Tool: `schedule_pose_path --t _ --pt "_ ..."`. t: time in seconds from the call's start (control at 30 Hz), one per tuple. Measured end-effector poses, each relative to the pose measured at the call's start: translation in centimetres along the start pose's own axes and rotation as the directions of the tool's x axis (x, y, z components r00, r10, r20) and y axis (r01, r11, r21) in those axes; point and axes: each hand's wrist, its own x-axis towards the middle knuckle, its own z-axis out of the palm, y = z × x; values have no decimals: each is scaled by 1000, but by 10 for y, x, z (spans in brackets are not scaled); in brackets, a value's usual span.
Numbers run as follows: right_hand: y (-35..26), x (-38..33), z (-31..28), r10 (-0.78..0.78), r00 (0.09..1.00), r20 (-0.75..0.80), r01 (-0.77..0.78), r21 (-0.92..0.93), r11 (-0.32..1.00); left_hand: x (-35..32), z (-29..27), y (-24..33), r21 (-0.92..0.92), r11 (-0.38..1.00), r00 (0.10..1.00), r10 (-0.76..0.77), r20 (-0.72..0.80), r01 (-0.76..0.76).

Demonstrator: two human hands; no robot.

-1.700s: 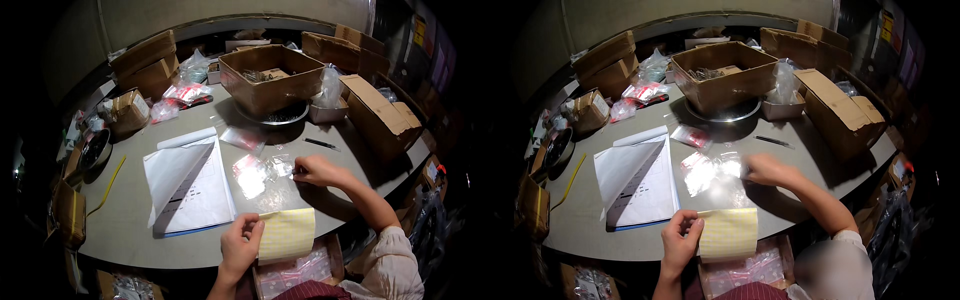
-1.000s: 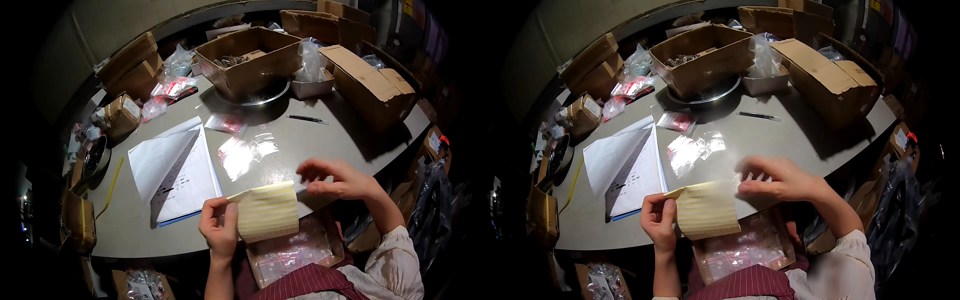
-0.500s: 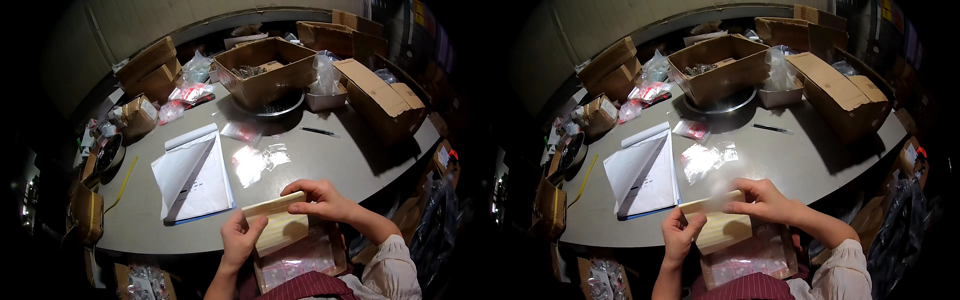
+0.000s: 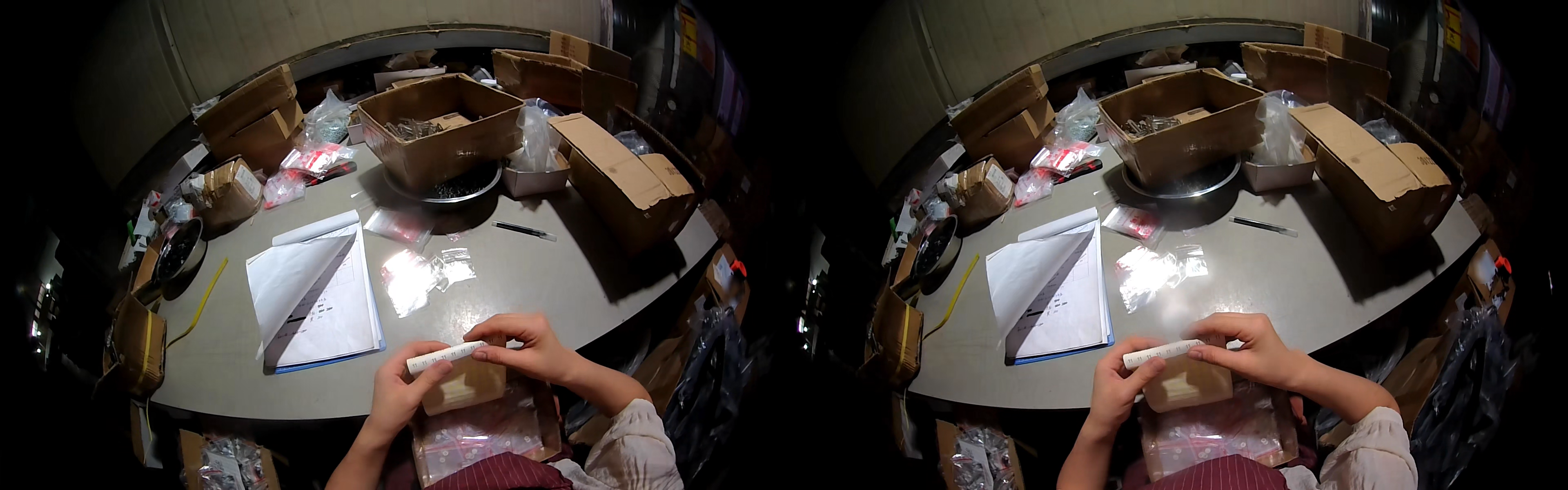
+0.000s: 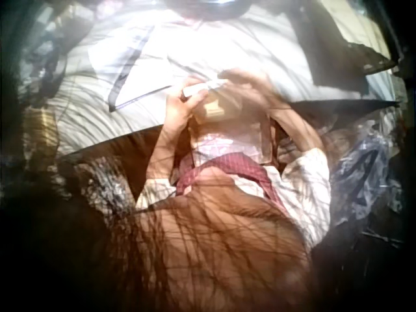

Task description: The person sits at a cluttered table and repeatedly picks up small items from a stack of yellow paper. They place each item into a small clear plastic bag and set the bag on the table. The workspace contains various boxes, a notebook, and other packaging materials.

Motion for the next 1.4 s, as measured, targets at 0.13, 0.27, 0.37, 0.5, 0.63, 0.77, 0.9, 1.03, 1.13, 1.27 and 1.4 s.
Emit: schedule_pose_path --t 0.13,0.27,0.37,0.5,0.63,0.77,0.9,1.03,1.13,1.27,1.4 --pt "5 -5 3 116 993 23 -118 82 990 -4 1 -15 50 993 989 114 -99 -109" --pt "3 -1 3 134 988 83 -149 216 965 -4 6 -18 218 934 937 318 -143 -283" --pt "13 11 -6 -121 986 110 139 -174 975 2 6 -15 493 758 853 519 -57 -428" --pt "3 24 -4 -268 924 273 359 -376 854 10 3 -7 717 464 751 648 126 -521" --pt "9 27 1 -327 910 254 413 -489 768 12 3 0 776 375 728 668 153 -507" --pt "12 28 13 -368 897 245 440 -575 690 14 -2 -7 682 608 822 570 -17 -408" --pt "-2 34 13 -450 823 348 560 -634 534 17 -6 -6 625 748 910 390 -143 -223" --pt "20 72 -15 -359 902 239 429 -410 805 20 -15 -6 612 787 947 253 -200 -81" --pt "35 135 -51 174 972 156 -62 -548 834 21 -17 -13 590 803 956 233 -179 -85" --pt "51 160 -66 289 940 180 -99 -668 737 21 -16 -9 608 784 956 259 -141 -122" --pt "56 163 -58 277 954 119 -14 -901 433 20 -18 -11 593 800 965 217 -149 -88"
